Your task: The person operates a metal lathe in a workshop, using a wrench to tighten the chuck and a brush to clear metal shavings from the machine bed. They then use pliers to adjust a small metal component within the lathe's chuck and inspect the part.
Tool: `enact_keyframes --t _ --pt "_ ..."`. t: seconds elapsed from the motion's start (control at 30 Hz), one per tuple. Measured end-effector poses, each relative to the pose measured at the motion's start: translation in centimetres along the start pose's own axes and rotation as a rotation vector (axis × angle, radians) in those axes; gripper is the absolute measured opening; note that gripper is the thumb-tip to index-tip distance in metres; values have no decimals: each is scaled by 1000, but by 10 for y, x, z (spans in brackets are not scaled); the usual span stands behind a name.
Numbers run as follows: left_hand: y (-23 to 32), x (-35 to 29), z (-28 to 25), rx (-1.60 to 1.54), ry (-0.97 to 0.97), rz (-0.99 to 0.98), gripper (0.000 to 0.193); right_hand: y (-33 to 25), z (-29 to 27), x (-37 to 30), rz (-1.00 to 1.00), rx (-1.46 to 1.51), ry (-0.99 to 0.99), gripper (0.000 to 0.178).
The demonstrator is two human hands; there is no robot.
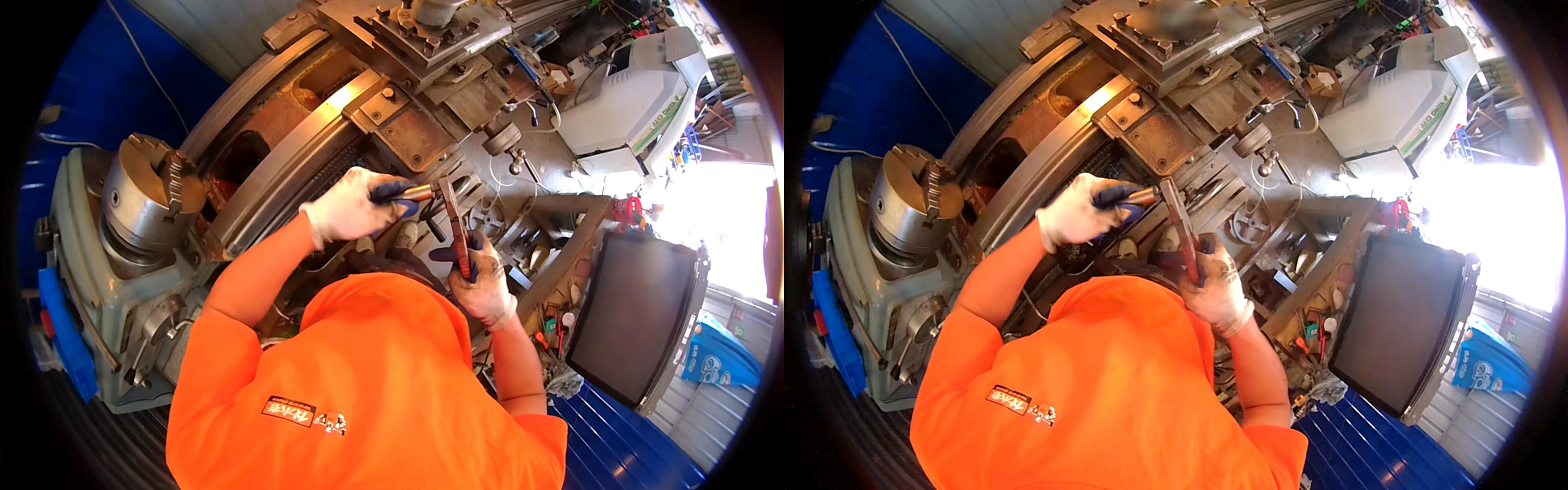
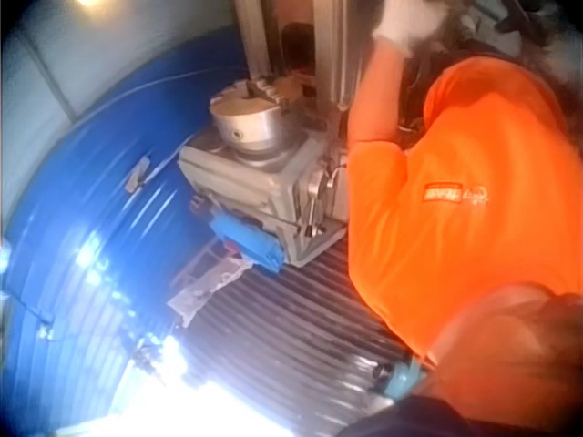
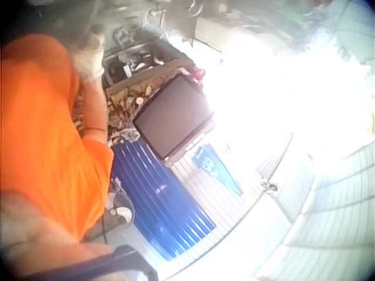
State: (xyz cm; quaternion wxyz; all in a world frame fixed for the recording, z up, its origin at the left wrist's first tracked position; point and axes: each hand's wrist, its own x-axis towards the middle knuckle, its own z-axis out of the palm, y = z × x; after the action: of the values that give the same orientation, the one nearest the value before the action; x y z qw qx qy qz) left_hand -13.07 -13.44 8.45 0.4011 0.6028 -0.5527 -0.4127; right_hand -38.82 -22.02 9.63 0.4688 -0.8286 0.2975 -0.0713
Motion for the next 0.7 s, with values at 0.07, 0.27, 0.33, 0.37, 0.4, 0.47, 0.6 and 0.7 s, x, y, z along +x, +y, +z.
enact_keyframes --t 0.07,0.27,0.33,0.37,0.4,0.47,0.6,0.7 --pt "4 3 -27 -498 -438 -605 35 -1 -9 2 -138 -34 3 38" --pt "-15 -7 1 -474 -149 -302 47 -1 -14 0 4 -72 32 40" --pt "3 -14 18 -209 137 -6 40 0 -17 -1 14 -65 38 41" --pt "22 -14 19 21 195 -42 36 0 -17 -2 8 -65 33 41" --pt "18 -14 20 0 220 -12 34 0 -18 -3 2 -65 28 41" --pt "10 -16 22 -42 275 49 31 -2 -22 -3 -21 -62 22 41" --pt "14 -19 3 -513 -37 -333 29 -4 -30 1 -63 -30 -5 40" --pt "10 -16 -6 -742 -196 -408 42 -12 -35 4 -67 23 -39 41"
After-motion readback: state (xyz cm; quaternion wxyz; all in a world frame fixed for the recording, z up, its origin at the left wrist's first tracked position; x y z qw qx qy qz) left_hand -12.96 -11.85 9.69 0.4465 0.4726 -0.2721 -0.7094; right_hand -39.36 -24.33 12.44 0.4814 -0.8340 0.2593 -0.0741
